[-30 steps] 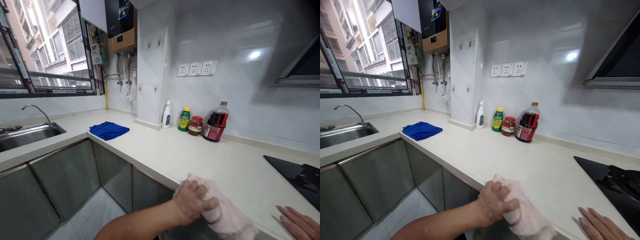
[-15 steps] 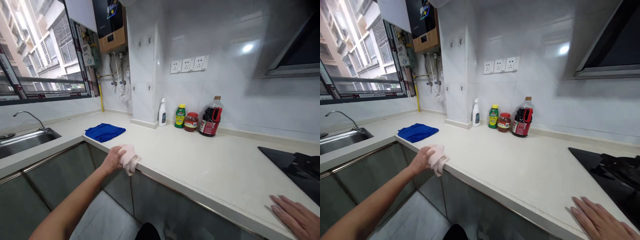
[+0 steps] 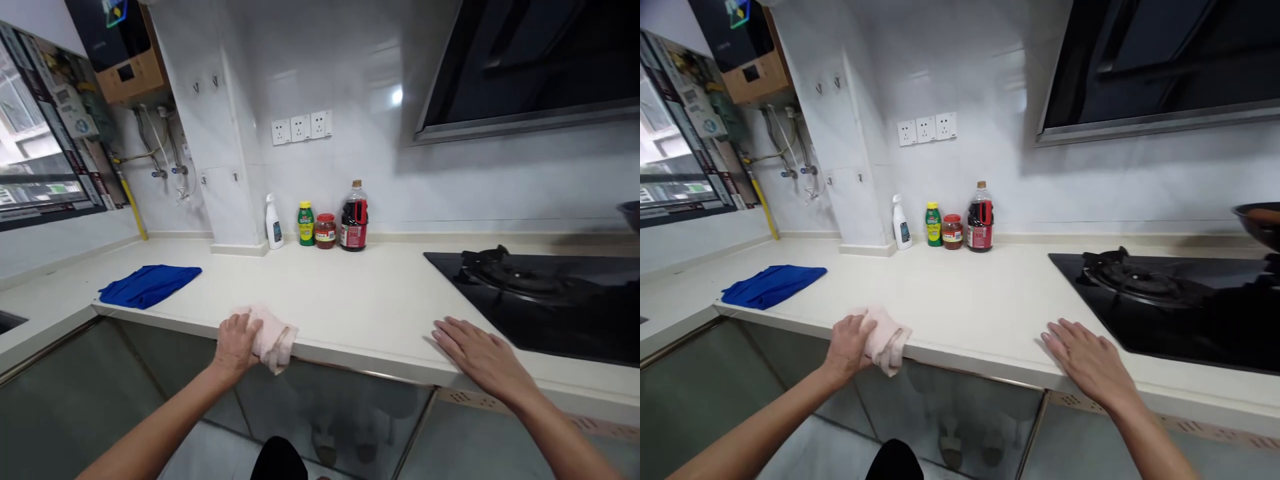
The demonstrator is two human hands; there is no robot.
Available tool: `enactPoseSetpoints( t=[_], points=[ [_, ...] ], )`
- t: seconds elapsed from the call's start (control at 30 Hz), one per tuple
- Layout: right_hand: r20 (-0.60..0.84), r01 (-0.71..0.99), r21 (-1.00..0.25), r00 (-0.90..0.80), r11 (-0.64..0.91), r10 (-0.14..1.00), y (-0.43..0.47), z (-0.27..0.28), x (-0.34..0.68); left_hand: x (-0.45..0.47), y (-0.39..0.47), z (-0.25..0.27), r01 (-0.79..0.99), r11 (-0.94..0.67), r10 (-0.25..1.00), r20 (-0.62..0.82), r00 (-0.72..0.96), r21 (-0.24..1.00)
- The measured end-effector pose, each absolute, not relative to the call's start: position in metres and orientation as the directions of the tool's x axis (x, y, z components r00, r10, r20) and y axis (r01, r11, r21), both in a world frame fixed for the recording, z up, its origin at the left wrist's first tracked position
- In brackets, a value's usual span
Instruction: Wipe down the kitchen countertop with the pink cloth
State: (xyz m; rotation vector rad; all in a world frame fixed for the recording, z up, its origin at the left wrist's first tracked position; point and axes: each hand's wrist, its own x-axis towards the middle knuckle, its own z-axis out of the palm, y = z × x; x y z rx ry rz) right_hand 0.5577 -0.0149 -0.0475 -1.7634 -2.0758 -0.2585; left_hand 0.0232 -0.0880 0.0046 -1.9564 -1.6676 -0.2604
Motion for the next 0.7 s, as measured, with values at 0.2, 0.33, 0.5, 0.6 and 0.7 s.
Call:
enactPoseSetpoints(
  t=[0.2,0.33,0.5,0.6,0.7],
  points=[
    [0.239,0.983,-0.152,-0.059,0.098,0.969,-0.03,-0.021,0.543,0.176,-0.087,-0.003,0.942,-0.25,0.814,0.479,0.33,-0.223],
    [0.2,0.978,-0.191,-0.04,0.079,0.979,-0.031,-0.016,0.543,0.266,-0.084,-0.004,0.883,-0.42,0.743,0.478,0.468,-0.21],
    [0.227,0.96,-0.244,-0.079,0.135,0.971,-0.026,-0.023,0.558,0.337,-0.08,-0.006,0.812,-0.543,0.659,0.492,0.57,-0.214],
    [0.266,0.951,-0.259,-0.095,0.166,0.959,-0.025,-0.029,0.565,0.339,-0.08,-0.007,0.775,-0.585,0.61,0.5,0.615,-0.239],
    [0.285,0.959,-0.22,-0.113,0.18,0.952,-0.025,-0.035,0.568,0.316,-0.081,-0.008,0.73,-0.622,0.561,0.49,0.668,-0.284]
  ],
)
